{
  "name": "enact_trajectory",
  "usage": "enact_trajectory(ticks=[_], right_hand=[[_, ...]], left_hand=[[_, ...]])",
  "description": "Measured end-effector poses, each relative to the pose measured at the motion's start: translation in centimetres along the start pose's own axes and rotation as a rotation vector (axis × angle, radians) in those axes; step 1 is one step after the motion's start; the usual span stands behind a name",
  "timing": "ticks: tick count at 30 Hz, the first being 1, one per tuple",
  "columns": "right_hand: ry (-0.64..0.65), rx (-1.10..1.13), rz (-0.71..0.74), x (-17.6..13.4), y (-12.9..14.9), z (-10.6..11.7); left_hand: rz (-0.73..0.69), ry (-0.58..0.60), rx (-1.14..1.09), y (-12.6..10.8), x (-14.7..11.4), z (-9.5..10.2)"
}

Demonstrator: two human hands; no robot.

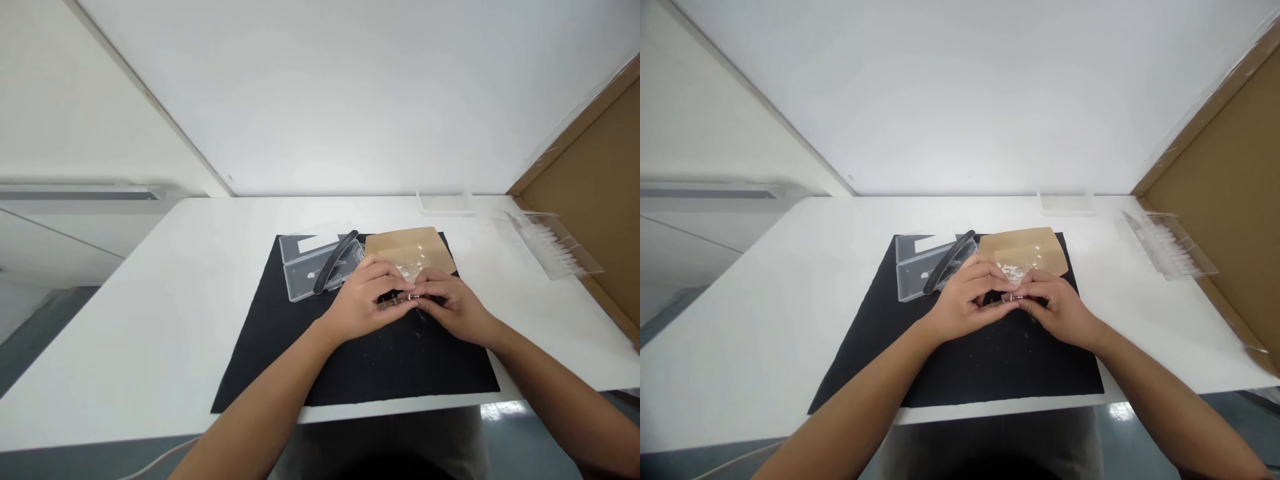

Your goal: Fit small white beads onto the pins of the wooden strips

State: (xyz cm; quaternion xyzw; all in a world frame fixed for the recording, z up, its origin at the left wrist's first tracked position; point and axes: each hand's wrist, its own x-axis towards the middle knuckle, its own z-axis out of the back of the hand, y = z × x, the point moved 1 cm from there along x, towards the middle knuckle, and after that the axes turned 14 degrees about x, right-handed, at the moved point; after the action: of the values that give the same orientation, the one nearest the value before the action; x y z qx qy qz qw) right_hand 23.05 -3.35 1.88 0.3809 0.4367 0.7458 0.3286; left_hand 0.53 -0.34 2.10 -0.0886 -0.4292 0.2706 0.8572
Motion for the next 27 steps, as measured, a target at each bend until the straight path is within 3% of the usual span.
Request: enact_trajectory(ticks=[13,21,27], right_hand=[[0.084,-0.056,-0.043,0.2,0.4,0.2],[0.177,-0.354,-0.08,-0.6,0.2,1.4],[0.212,-0.582,-0.114,-0.8,0.5,1.1]], left_hand=[[-0.046,0.048,-0.009,0.5,-0.3,0.2],[-0.066,0.154,0.002,0.6,-0.3,0.5],[-0.066,0.187,0.036,0.7,-0.4,0.4]])
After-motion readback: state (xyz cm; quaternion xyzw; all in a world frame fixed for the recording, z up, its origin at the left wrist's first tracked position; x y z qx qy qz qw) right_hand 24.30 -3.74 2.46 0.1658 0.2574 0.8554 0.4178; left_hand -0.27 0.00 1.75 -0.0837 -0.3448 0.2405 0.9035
